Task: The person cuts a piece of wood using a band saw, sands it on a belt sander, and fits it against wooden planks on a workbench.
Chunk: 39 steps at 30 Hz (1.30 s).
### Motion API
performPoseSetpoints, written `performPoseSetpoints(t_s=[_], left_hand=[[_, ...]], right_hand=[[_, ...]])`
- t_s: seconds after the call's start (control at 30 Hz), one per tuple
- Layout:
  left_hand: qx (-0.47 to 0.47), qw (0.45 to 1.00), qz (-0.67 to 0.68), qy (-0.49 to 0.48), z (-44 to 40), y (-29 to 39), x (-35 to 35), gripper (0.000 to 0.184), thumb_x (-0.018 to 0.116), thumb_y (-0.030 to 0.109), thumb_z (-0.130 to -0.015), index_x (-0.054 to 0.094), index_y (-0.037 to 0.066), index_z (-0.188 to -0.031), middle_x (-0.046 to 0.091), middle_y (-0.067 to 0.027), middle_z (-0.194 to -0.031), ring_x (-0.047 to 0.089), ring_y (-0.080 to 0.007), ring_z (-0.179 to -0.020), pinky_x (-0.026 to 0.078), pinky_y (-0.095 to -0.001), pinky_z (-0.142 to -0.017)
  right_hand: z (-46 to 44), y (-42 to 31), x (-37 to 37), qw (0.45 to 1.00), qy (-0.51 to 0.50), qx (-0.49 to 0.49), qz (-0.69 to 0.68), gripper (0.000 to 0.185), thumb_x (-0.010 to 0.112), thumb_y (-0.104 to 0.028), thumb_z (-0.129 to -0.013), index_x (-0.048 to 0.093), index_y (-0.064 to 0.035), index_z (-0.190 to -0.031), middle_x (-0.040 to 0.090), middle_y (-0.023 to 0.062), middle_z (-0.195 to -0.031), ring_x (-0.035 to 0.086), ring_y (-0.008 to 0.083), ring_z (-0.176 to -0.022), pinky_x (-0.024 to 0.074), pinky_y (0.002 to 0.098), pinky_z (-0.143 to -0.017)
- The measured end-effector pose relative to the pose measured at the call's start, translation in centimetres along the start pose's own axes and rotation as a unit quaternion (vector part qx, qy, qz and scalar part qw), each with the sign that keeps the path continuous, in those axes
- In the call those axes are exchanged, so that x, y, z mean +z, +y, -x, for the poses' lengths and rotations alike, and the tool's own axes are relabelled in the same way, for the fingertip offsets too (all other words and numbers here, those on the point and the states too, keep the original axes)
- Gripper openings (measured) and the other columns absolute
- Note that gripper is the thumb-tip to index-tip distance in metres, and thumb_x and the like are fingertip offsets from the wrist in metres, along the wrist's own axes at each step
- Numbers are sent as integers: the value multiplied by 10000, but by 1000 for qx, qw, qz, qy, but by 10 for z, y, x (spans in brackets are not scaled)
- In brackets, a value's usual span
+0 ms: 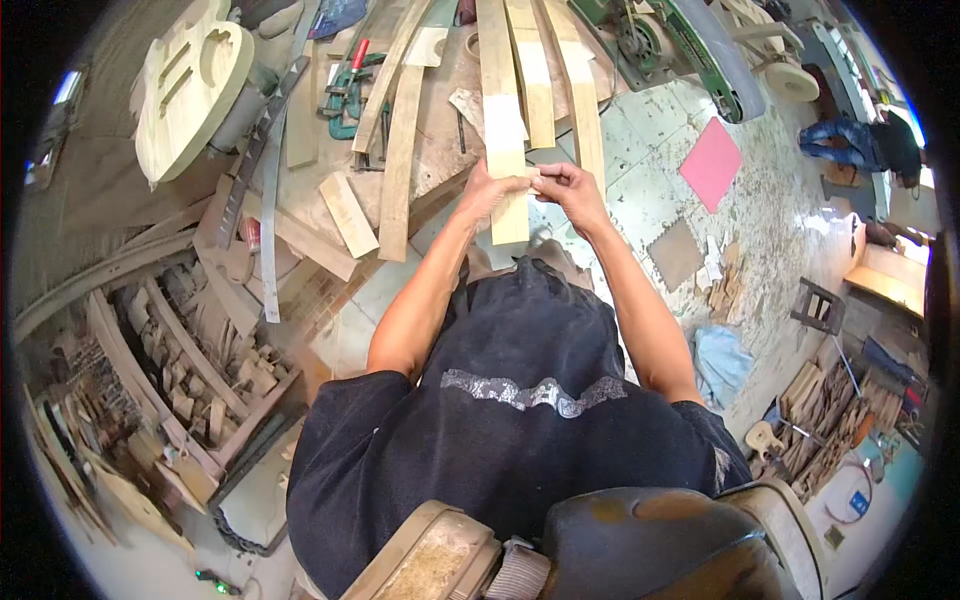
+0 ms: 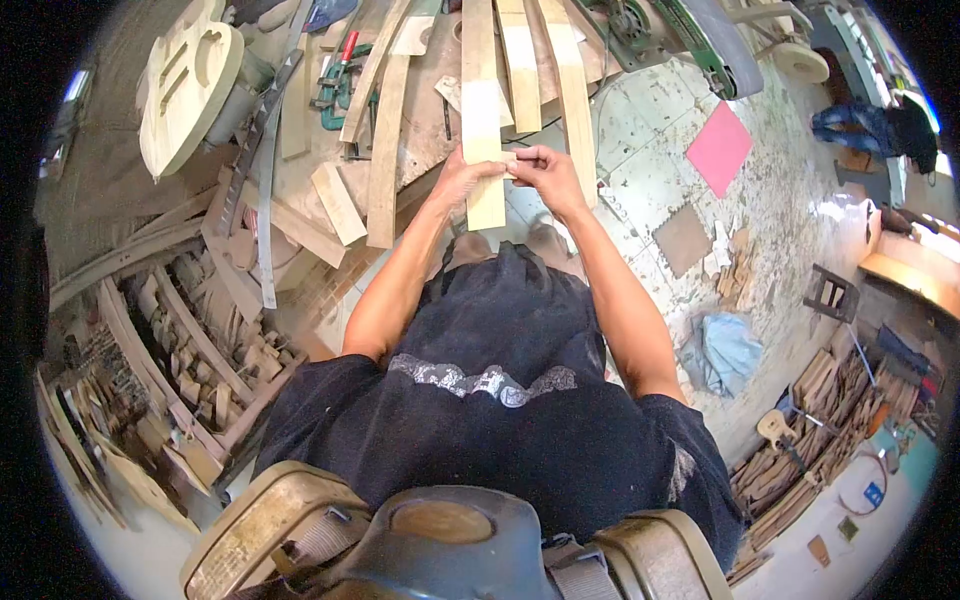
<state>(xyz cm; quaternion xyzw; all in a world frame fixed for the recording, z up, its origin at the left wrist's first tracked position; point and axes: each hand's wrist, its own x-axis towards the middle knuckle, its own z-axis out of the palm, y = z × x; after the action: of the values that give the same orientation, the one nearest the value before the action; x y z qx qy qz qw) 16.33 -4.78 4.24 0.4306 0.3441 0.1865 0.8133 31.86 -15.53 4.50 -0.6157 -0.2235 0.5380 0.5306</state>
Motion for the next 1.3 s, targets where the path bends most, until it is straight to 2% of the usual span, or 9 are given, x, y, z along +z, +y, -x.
performPoseSetpoints(t_s=[0.13,0.23,0.37,0.67,0.97,1.3], left_hand=[[8,1000,1,-4,0,2,-1,444,692,10,-778,538,-31,-1193,676,-122,-1046,676,-198,-907,563,-330,-790],[14,1000,-8,15,-5,1,-1,448,692,18,-783,526,-36,-1195,667,-121,-1017,673,-195,-875,568,-333,-747],[2,1000,-9,22,-6,-2,-1,442,687,23,-788,519,-34,-1192,651,-115,-981,664,-197,-841,571,-344,-699],[-15,999,17,44,-9,-5,5,414,683,16,-786,528,-31,-1168,652,-118,-984,665,-205,-834,573,-346,-696],[-20,999,14,28,-9,-2,7,423,686,-2,-782,522,-46,-1170,663,-132,-1002,677,-213,-837,578,-341,-711],[-9,1000,-7,23,-9,-2,8,411,693,17,-786,531,-40,-1159,664,-125,-987,674,-199,-820,572,-327,-698]], right_hand=[[-1,-5,0,1000,-13,4,-7,349,734,-110,-894,620,37,-1190,695,92,-1000,668,133,-831,570,273,-722],[3,-17,1,1000,-15,14,1,378,714,-169,-922,607,21,-1231,695,113,-1047,678,156,-868,579,290,-743],[12,-16,-5,996,52,15,-64,456,672,-292,-957,579,8,-1287,689,151,-1107,700,213,-902,594,321,-788],[29,-11,-10,995,49,39,-74,414,682,-266,-950,610,12,-1250,690,145,-1100,708,206,-910,580,302,-800],[24,-10,3,996,41,18,-75,314,695,-129,-933,626,29,-1196,699,94,-1011,706,160,-869,585,262,-784],[22,-4,3,993,61,19,-95,310,691,-123,-935,634,56,-1182,702,96,-1002,711,164,-852,592,257,-788]])
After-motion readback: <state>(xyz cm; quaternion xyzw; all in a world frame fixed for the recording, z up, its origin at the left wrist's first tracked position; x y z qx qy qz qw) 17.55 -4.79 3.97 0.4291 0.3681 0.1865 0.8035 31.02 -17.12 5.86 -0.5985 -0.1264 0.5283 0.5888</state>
